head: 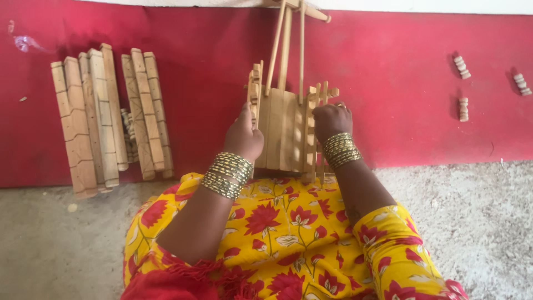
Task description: The person sits on the floor and assembles small wooden toy carts. They fit a long wooden axle bar into a toy cart frame, work a long wooden stick piece with their hands, then attach and press wooden side pieces onto another cart body, fitting parts together by hand.
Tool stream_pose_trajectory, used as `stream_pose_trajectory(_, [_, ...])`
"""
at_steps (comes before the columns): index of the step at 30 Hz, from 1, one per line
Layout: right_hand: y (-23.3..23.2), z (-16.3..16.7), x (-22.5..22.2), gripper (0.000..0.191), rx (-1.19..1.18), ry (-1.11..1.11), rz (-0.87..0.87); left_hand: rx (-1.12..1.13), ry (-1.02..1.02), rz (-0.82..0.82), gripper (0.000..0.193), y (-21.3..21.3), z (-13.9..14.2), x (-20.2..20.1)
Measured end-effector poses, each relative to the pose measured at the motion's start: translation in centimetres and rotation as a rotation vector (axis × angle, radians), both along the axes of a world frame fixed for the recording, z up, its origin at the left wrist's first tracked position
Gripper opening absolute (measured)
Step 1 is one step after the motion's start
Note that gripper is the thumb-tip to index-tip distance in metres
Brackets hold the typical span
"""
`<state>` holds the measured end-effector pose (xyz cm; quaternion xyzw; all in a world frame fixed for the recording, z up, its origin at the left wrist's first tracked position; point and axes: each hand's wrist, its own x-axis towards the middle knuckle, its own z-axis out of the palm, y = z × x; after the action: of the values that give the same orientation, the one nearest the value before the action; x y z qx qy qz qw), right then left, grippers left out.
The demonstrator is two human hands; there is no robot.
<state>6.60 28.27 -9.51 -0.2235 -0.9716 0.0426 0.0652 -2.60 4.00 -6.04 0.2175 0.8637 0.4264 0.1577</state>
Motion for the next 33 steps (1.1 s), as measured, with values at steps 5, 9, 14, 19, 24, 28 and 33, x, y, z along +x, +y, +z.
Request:
stream_pose_trajectory(5, [-2.6, 1.3, 0.8, 0.019, 0.065, -0.351, -0.001, 0.029, -0.009, 0.016, 0.067, 0.0, 0.1, 0.1])
stream_pose_trajectory(9, [-4.5, 1.9, 3.3, 0.018, -0.017, -0.477, 0.012, -0.01, -0.019, 0.003, 0.068, 0.0, 0.2, -0.1])
stream_pose_trajectory(14, [-2.3, 1.4, 1.4, 0.016, 0.034, -0.232, -0.002, -0.013, -0.018, 0.003, 0.068, 0.2, 0.2, 0.1])
stream_pose_trajectory(19, [-1.3, -0.4, -0.2, 0.018, 0.148, -0.172, -0.004, -0.079, -0.017, 0.024, 0.067, 0.2, 0.8, -0.1])
stream_pose_trajectory(24, [-3.8, -2.1, 0.5, 0.019, 0.165, -0.303, 0.142, -0.093, -0.14, 0.064, 0.065, -0.1, 1.3, -0.8])
stream_pose_trajectory(28, [-6.4, -2.9, -1.1, 0.019, -0.252, -0.318, 0.028, -0.103, -0.169, 0.093, 0.063, -0.1, 1.2, -0.9])
stream_pose_trajectory(33, [-10.8, -3.3, -2.4, 0.049, -0.118, -0.342, 0.096, -0.143, -0.161, 0.103, 0.063, -0.3, 0.8, -1.2])
